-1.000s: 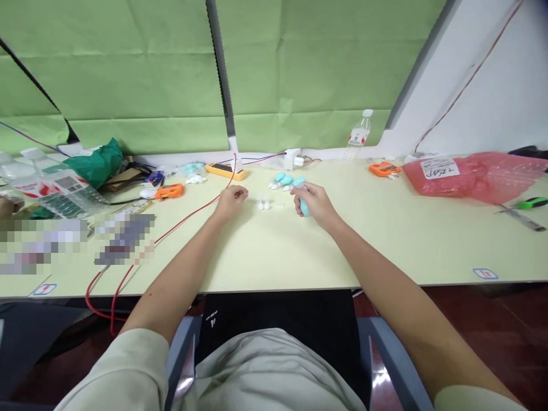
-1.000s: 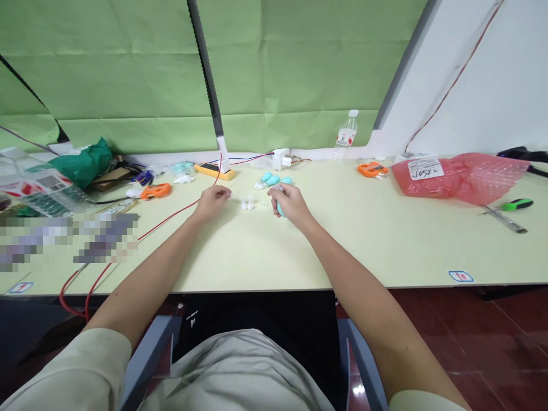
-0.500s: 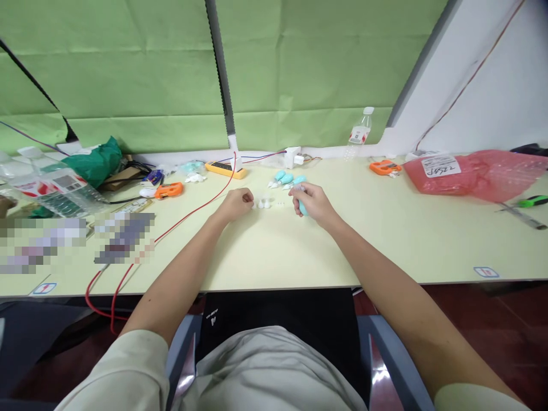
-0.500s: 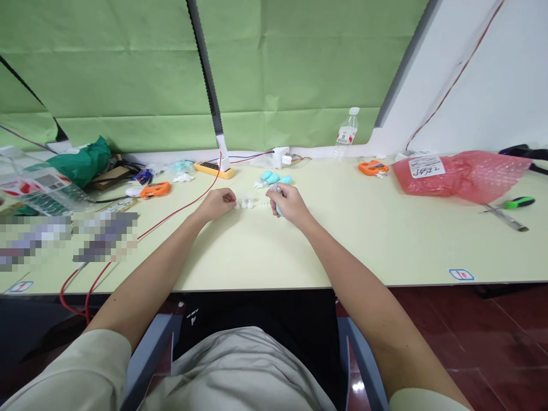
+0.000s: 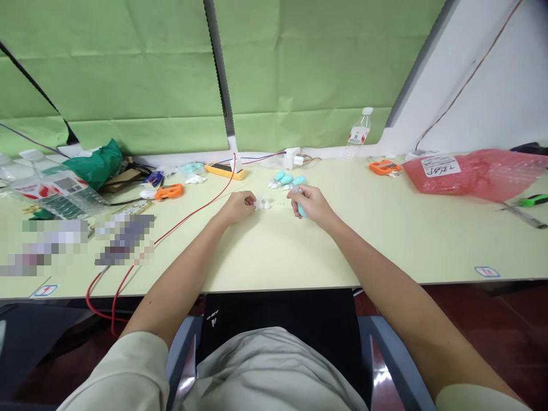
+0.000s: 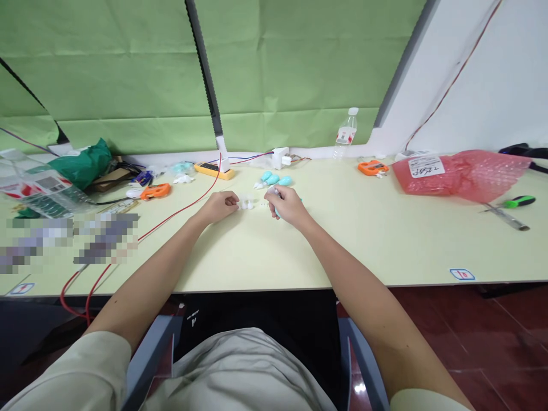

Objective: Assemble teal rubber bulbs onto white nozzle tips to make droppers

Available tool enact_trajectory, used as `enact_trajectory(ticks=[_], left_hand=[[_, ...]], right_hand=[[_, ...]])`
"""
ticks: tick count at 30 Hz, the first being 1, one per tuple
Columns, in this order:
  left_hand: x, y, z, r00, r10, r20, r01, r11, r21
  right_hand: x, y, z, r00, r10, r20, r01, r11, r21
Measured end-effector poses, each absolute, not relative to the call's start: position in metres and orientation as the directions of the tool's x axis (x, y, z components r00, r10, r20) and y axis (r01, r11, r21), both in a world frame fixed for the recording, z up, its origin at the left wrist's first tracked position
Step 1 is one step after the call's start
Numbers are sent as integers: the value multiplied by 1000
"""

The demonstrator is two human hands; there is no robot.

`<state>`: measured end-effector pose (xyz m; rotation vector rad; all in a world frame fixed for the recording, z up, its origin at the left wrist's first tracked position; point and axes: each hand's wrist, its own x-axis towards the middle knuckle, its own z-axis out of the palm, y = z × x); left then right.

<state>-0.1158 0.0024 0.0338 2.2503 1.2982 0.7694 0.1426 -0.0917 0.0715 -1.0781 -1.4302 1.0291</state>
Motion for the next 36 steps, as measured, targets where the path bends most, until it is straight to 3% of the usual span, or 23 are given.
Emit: enact_trajectory(ticks=[3,6,9,12,18,23,31,36], left_hand=[[-116,0,41,374,890,259,681,-453,575],[-111,-13,55,318,850,420,697,-510,504],[-94,-37,67,357,764,538,519,-641,565],[-71,-61,69,509,719,473,272,-656,704],[-53,-71,58,498,761,415,207,-570,795],[-56,-65,56,491,798,348,57,-428,902],[-51,-71,62,496,848,188,-109,-153,982],[-55,-67,71,441,890,117,-285,16,958]], right_hand=[[143,-92,71,-120,968,219,86,230,-969],[143,-92,69,-228,952,205,54,223,-973],[143,-91,65,-314,926,209,48,236,-971],[143,-90,58,-383,894,232,59,275,-960],[145,-87,55,-373,894,249,149,322,-935],[146,-89,62,-486,850,202,188,328,-926],[146,-90,64,-498,840,217,162,336,-928],[146,-89,62,-457,854,247,187,364,-912]])
